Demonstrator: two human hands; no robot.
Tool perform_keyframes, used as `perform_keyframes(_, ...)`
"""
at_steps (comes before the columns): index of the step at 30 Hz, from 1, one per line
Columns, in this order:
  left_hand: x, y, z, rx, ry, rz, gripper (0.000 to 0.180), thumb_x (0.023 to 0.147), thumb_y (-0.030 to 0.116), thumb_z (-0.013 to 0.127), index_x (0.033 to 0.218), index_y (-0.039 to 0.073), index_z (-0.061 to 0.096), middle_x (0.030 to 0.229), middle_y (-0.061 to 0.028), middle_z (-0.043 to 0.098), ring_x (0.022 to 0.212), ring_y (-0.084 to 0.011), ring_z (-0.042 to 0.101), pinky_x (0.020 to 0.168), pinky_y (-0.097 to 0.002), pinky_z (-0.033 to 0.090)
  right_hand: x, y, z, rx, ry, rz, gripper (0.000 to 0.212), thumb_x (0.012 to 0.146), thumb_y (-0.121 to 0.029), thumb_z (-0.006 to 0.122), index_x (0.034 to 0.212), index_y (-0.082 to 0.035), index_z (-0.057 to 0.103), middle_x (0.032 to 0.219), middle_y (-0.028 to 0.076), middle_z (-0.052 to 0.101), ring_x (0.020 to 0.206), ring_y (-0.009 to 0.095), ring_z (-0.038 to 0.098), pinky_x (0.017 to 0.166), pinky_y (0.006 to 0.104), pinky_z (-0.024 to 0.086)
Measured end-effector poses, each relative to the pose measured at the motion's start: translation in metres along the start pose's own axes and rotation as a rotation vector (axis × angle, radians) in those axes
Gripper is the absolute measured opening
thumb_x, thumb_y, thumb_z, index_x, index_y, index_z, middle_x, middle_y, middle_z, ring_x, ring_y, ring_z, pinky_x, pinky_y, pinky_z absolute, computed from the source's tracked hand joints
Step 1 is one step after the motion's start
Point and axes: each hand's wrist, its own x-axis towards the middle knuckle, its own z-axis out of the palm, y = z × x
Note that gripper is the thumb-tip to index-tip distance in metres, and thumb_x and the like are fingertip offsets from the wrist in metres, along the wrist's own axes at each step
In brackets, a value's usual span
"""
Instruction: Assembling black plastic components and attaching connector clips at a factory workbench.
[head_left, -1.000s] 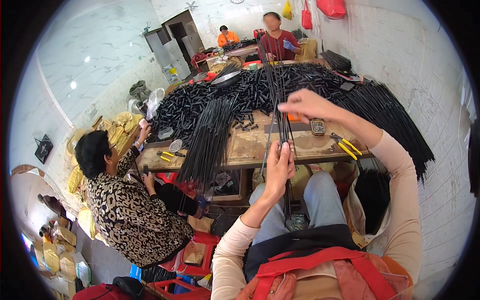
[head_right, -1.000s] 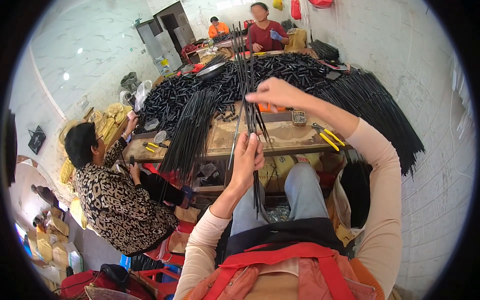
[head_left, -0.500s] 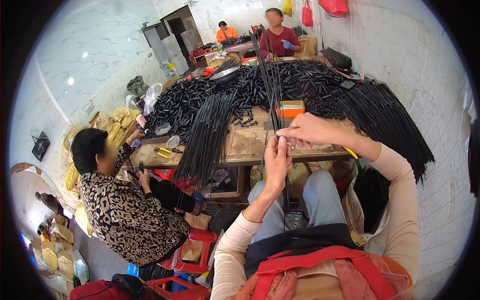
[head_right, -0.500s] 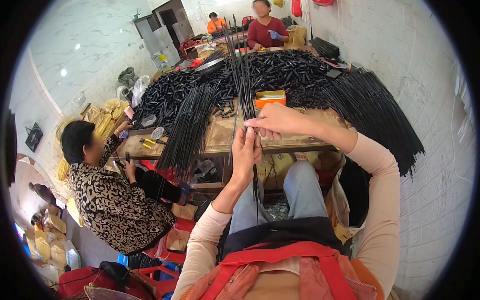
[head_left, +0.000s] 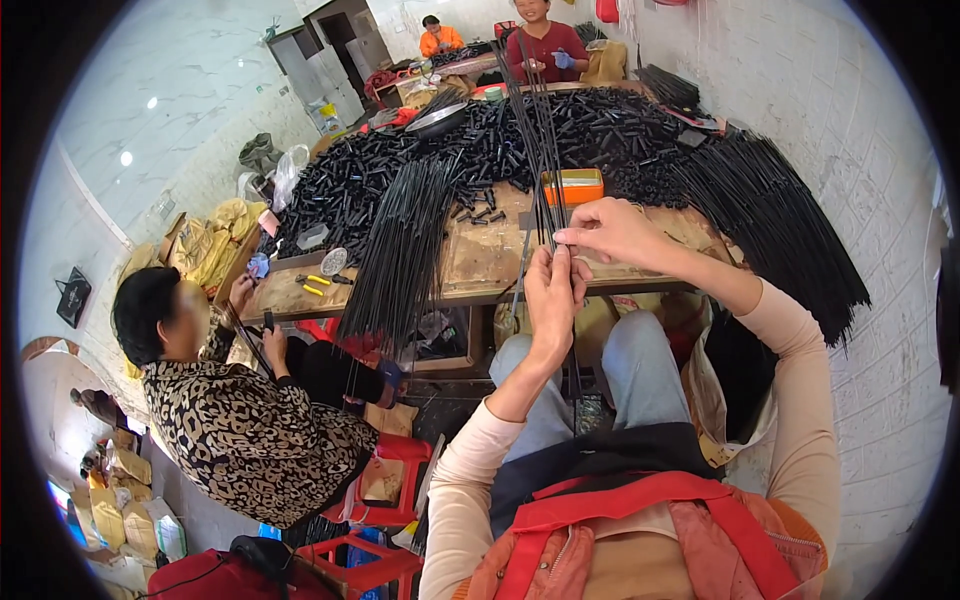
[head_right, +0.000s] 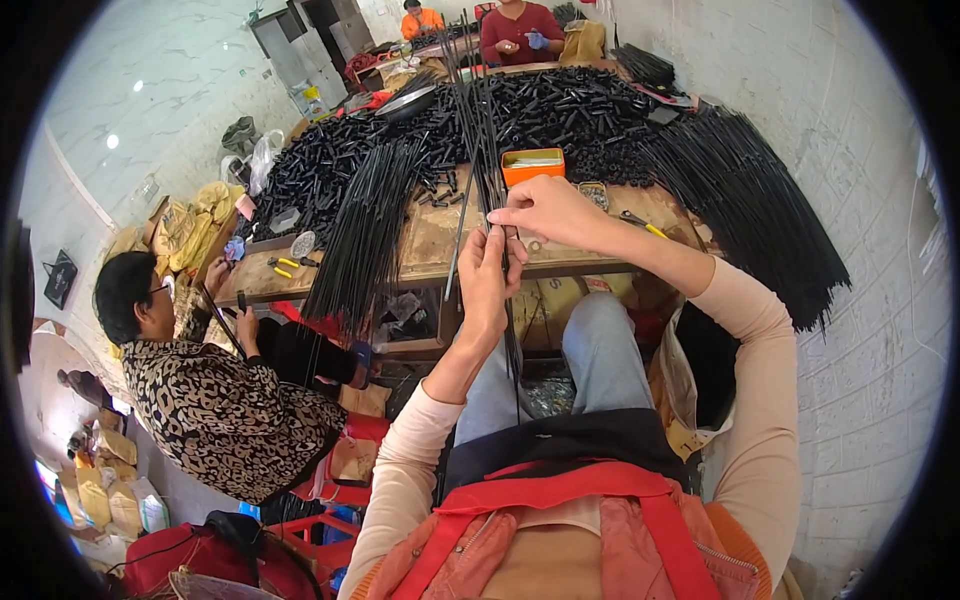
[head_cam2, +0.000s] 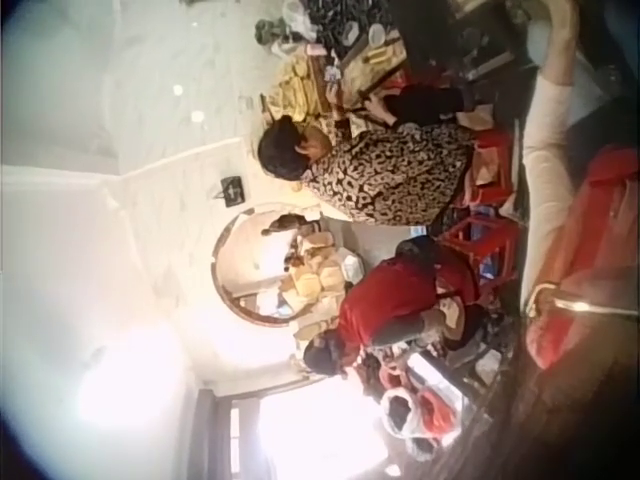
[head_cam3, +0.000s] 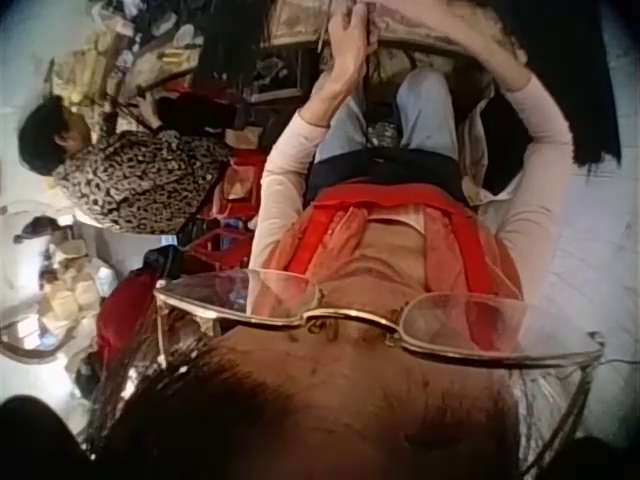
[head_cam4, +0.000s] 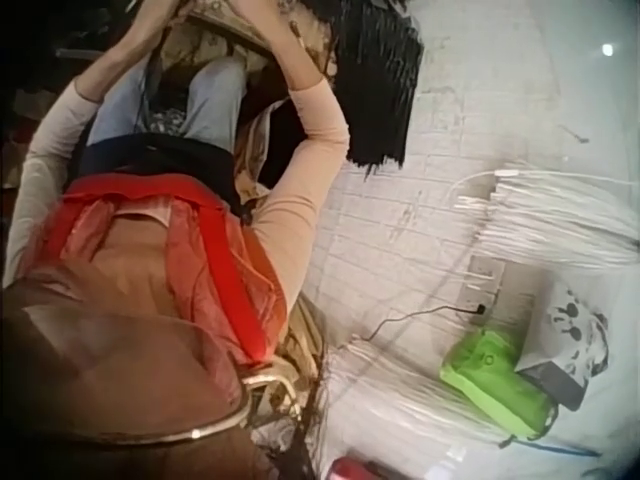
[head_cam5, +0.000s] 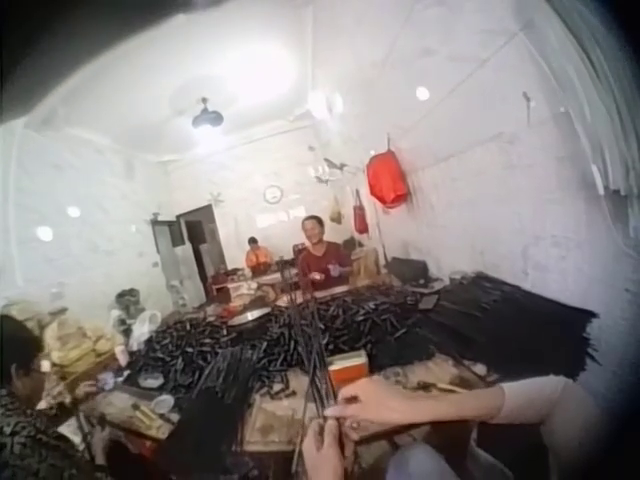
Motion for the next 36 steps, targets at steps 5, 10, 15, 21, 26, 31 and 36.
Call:
perform_keyframes(5, -0.002, 0.005, 0.007, -0.031, 0.058, -0.008, 0.018, 0.103, 0.022, 0.044, 0.095, 0.007, 0.042, 0.072, -0.0047, 0.06, 0.046, -0.0048, 0.04, 0.039, -0.0201, 0.027, -0.002, 0.012, 0.001, -0.008, 0.017, -0.077, 0.038, 0.092, -0.035, 0.062, 0.074, -0.002, 0.068, 0.058, 0.002, 0.06, 0.047, 0.008, 0.051, 0.047, 0.0254, 0.039)
perform_keyframes(10, -0.001, 0.003, 0.002, -0.015, 0.009, -0.004, 0.016, 0.101, 0.022, 0.047, 0.101, 0.008, 0.038, 0.076, -0.0062, 0.061, 0.049, -0.006, 0.043, 0.039, -0.0191, 0.028, -0.001, 0.025, -0.001, 0.165, -0.091, 0.002, 0.036, 0.094, -0.034, 0.061, 0.074, -0.005, 0.069, 0.058, -0.002, 0.059, 0.047, 0.005, 0.048, 0.046, 0.0224, 0.035)
perform_keyframes(15, 0.0, 0.001, 0.0, 0.057, 0.02, 0.008, 0.022, 0.101, 0.019, 0.047, 0.116, 0.007, 0.036, 0.077, -0.0053, 0.061, 0.05, -0.0061, 0.044, 0.04, -0.0187, 0.027, -0.003, 0.039, 0.013, 0.491, -0.126, 0.106, 0.023, 0.093, -0.028, 0.065, 0.089, -0.006, 0.071, 0.064, -0.006, 0.056, 0.053, 0.001, 0.039, 0.045, 0.019, 0.025)
perform_keyframes(21, 0.001, -0.01, 0.001, 0.109, 0.04, 0.071, 0.031, 0.102, 0.02, 0.049, 0.124, 0.007, 0.032, 0.074, -0.002, 0.057, 0.052, -0.0043, 0.043, 0.04, -0.0182, 0.026, -0.009, 0.037, 0.03, 0.799, -0.007, 0.167, 0.019, 0.089, -0.027, 0.068, 0.081, -0.01, 0.069, 0.061, -0.006, 0.052, 0.054, 0.001, 0.041, 0.046, 0.0192, 0.024)
perform_keyframes(26, -0.002, -0.012, 0.004, 0.114, 0.017, 0.116, 0.032, 0.102, 0.022, 0.049, 0.125, 0.007, 0.033, 0.075, -0.0008, 0.055, 0.053, -0.0036, 0.043, 0.04, -0.0181, 0.026, -0.005, 0.043, 0.034, 0.8, 0.027, 0.099, 0.02, 0.089, -0.026, 0.067, 0.08, -0.008, 0.067, 0.059, -0.006, 0.049, 0.051, 0.002, 0.04, 0.045, 0.0203, 0.024)
perform_keyframes(31, -0.006, -0.004, 0.01, 0.017, 0.057, 0.125, 0.032, 0.102, 0.021, 0.048, 0.128, 0.007, 0.038, 0.083, -0.0014, 0.056, 0.067, -0.0043, 0.048, 0.05, -0.0198, 0.037, -0.011, 0.025, 0.036, 0.801, 0.155, 0.038, 0.019, 0.09, -0.02, 0.066, 0.084, -0.003, 0.064, 0.06, -0.002, 0.05, 0.047, 0.007, 0.043, 0.044, 0.0227, 0.036)
perform_keyframes(36, 0.008, -0.008, -0.001, -0.054, 0.075, 0.124, 0.023, 0.103, 0.017, 0.042, 0.123, 0.005, 0.039, 0.094, -0.0097, 0.06, 0.072, -0.0141, 0.061, 0.063, -0.0266, 0.05, -0.018, 0.013, 0.031, 0.803, 0.264, -0.029, 0.02, 0.091, -0.023, 0.066, 0.083, -0.005, 0.063, 0.062, -0.003, 0.053, 0.048, 0.005, 0.046, 0.043, 0.0183, 0.032)
